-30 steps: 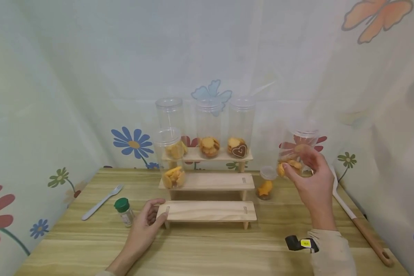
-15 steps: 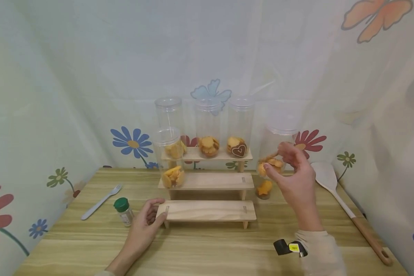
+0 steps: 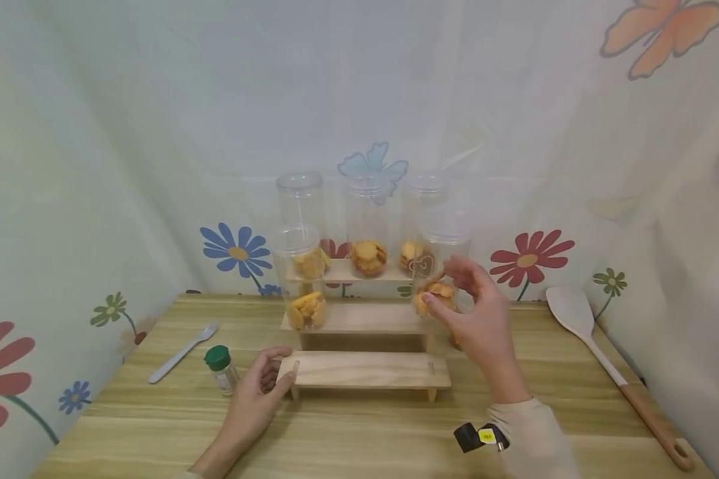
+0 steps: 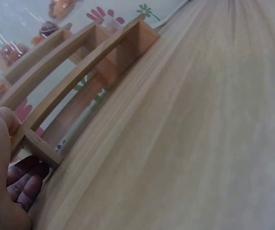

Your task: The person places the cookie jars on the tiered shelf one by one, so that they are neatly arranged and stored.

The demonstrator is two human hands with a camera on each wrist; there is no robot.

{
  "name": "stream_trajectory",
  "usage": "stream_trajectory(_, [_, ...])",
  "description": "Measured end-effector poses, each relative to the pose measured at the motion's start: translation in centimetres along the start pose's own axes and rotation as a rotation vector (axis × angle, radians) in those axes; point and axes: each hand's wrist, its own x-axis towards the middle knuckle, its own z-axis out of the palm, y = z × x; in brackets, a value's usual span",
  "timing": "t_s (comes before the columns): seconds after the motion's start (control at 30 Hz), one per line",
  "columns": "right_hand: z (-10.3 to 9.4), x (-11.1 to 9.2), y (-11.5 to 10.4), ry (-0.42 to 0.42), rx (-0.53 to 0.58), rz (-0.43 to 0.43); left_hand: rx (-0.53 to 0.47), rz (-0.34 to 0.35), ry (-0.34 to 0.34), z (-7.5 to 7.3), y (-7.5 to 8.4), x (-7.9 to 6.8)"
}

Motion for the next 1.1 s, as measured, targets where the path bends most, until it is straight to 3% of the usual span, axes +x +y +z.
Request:
stream_trajectory(0.2, [2.7, 0.9, -0.7, -0.057, 0.055, -0.013, -0.002, -0.02, 0.003, 0.1, 0.1, 0.0])
stream_trajectory(0.53, [6.7, 0.9, -0.8, -0.118, 0.017, 0.081, -0.005, 0.002, 0.0, 0.2, 0.1, 0.0])
stream_trajectory(0.8, [8.5, 0.7, -0.3, -0.128, 0.067, 0.101, -0.006, -0.006, -0.003, 0.2, 0.0, 0.0])
stream_trajectory(1.1, [9.4, 0.4, 0.0, -0.129, 0.049, 0.093, 0.002, 0.005, 0.008, 0.0, -0.1, -0.1])
